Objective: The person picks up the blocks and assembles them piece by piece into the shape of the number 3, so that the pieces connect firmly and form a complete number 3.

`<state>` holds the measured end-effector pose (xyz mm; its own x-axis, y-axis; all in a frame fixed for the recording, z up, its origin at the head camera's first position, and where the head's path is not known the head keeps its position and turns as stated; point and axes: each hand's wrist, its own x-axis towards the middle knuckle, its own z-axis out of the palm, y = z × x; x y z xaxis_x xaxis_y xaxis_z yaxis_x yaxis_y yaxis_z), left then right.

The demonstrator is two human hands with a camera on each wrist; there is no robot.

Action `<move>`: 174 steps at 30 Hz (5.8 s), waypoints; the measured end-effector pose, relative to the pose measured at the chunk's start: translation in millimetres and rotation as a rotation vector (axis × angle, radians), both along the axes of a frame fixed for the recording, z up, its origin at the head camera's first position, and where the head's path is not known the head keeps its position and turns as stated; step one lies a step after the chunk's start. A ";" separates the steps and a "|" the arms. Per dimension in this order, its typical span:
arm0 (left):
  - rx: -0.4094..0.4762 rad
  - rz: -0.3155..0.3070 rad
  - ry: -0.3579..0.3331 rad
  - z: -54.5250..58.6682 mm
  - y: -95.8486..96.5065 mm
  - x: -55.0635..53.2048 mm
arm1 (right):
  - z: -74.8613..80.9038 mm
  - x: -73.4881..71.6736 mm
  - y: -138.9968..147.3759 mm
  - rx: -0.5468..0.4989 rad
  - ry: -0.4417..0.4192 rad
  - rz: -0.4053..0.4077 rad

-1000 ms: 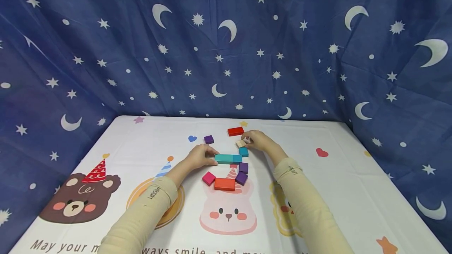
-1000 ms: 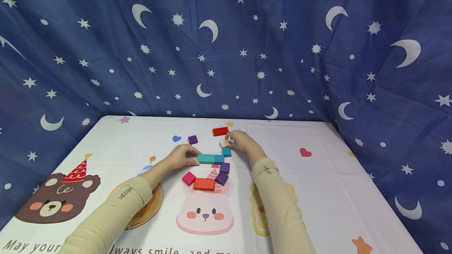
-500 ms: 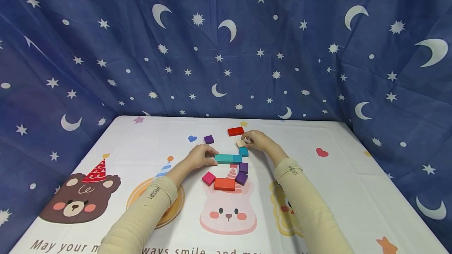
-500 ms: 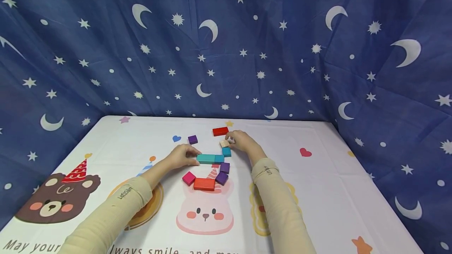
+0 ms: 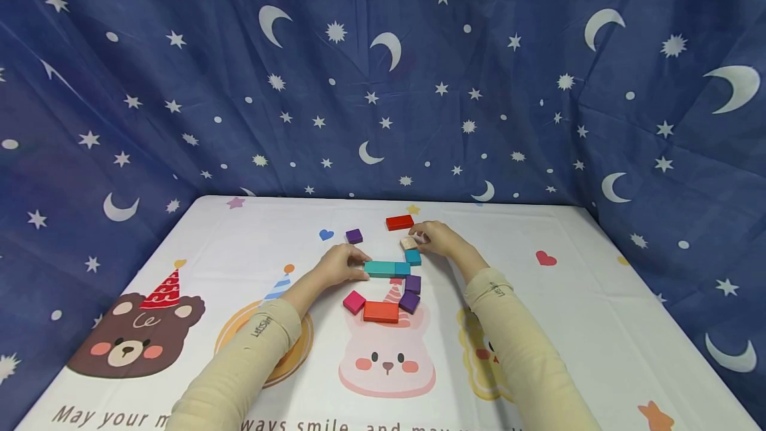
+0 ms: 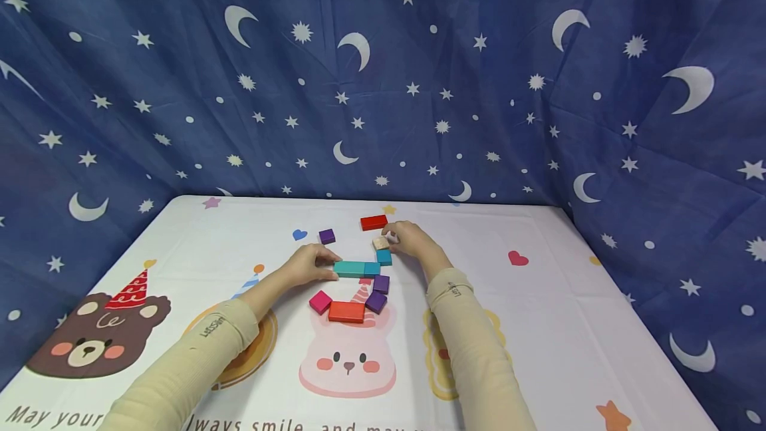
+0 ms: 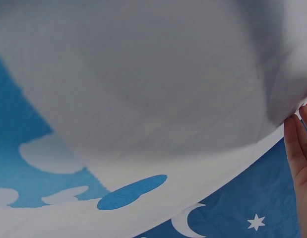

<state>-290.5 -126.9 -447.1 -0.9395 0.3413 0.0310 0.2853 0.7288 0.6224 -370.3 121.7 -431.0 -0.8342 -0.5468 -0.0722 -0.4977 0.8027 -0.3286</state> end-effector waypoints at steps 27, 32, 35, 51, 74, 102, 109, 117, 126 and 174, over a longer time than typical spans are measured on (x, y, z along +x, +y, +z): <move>0.006 0.004 -0.005 1.0 0.2 0.6 | -0.6 1.5 2.0 0.001 0.015 0.013; 0.000 0.000 0.005 0.5 -0.2 -0.3 | 0.7 0.9 0.9 0.012 0.024 0.015; -0.002 -0.006 0.012 1.1 -0.5 -0.4 | 1.7 0.5 0.2 0.016 0.033 0.021; -0.003 -0.019 -0.001 4.3 -0.8 1.1 | 2.2 -0.1 -0.1 0.024 0.020 0.027; 0.040 -0.076 -0.076 6.7 -5.9 -3.3 | 1.4 2.7 -0.8 0.010 0.019 -0.039; 0.184 0.115 0.159 5.0 -30.9 -3.6 | 1.0 -14.5 6.9 -0.102 0.032 -0.076; -0.019 0.202 0.252 1.9 -43.5 -7.9 | 3.0 -20.6 2.3 -0.024 0.126 -0.117; 0.029 0.218 0.185 1.4 -47.6 -18.5 | 4.3 -29.7 -1.0 -0.089 0.066 -0.197; -0.012 0.170 0.177 -1.4 -46.8 -28.5 | 7.0 -36.6 -7.4 -0.106 -0.025 -0.133; -0.184 0.449 -0.009 8.5 -7.0 -44.7 | -11.6 -38.6 -29.1 -0.079 0.057 -0.170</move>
<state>-335.1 -133.8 -438.6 -0.9951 -0.0986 -0.0006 -0.0872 0.8770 0.4724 -409.0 92.6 -442.6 -0.9165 -0.3997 0.0158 -0.3769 0.8497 -0.3688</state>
